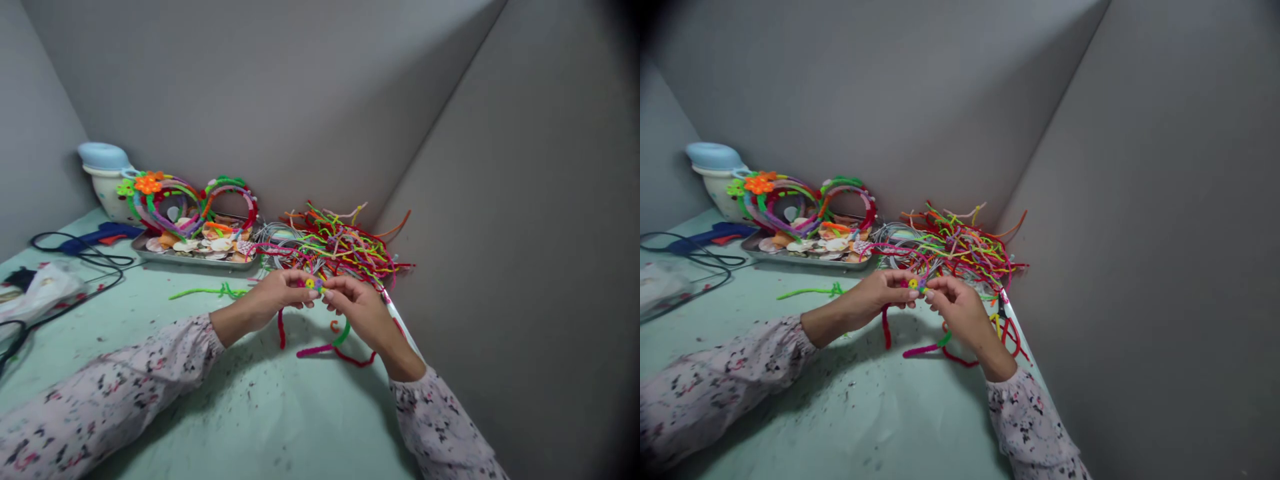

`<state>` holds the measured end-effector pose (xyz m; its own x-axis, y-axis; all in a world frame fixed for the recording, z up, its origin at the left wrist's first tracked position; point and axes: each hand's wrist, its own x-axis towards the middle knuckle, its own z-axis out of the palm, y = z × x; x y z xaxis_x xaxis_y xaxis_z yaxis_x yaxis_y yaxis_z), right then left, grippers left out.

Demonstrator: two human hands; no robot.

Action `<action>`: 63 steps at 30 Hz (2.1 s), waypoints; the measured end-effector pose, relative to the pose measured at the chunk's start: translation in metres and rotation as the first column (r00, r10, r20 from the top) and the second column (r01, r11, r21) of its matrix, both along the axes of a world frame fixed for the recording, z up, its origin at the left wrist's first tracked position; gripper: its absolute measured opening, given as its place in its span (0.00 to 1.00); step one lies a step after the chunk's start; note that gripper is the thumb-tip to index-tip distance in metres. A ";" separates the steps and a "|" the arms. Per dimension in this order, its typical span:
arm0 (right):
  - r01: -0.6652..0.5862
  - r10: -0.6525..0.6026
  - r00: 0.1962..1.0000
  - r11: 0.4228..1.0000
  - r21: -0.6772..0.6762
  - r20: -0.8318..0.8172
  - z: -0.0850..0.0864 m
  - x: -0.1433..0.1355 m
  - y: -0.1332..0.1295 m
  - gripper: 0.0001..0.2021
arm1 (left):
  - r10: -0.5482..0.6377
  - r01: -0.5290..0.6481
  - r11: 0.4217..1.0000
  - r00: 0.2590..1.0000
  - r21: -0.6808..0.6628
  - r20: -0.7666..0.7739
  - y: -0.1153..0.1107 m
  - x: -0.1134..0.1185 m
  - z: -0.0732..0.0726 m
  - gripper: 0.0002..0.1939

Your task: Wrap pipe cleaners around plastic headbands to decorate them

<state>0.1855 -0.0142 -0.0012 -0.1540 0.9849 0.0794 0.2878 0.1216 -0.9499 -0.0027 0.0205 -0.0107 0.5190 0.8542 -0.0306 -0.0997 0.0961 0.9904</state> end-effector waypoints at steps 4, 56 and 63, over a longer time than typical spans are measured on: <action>0.043 -0.043 0.999 0.999 0.001 -0.007 -0.002 -0.006 0.000 0.10 | 0.078 -0.077 0.997 0.997 0.028 -0.022 -0.002 0.003 -0.005 0.14; -0.075 0.076 0.997 0.994 -0.074 0.018 0.003 -0.029 0.049 0.11 | 0.212 -0.187 0.972 0.959 0.140 -0.190 0.008 -0.019 -0.011 0.13; -0.106 0.103 0.990 0.994 0.034 0.094 0.007 -0.027 0.046 0.08 | 0.282 -0.210 0.942 0.919 0.263 -0.275 0.003 -0.014 -0.006 0.09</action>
<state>0.1582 0.0315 0.0054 -0.2645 0.9594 0.0979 0.3575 0.1919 -0.9140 -0.0169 0.0238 -0.0170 0.2879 0.9561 0.0541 0.2178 -0.1204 0.9685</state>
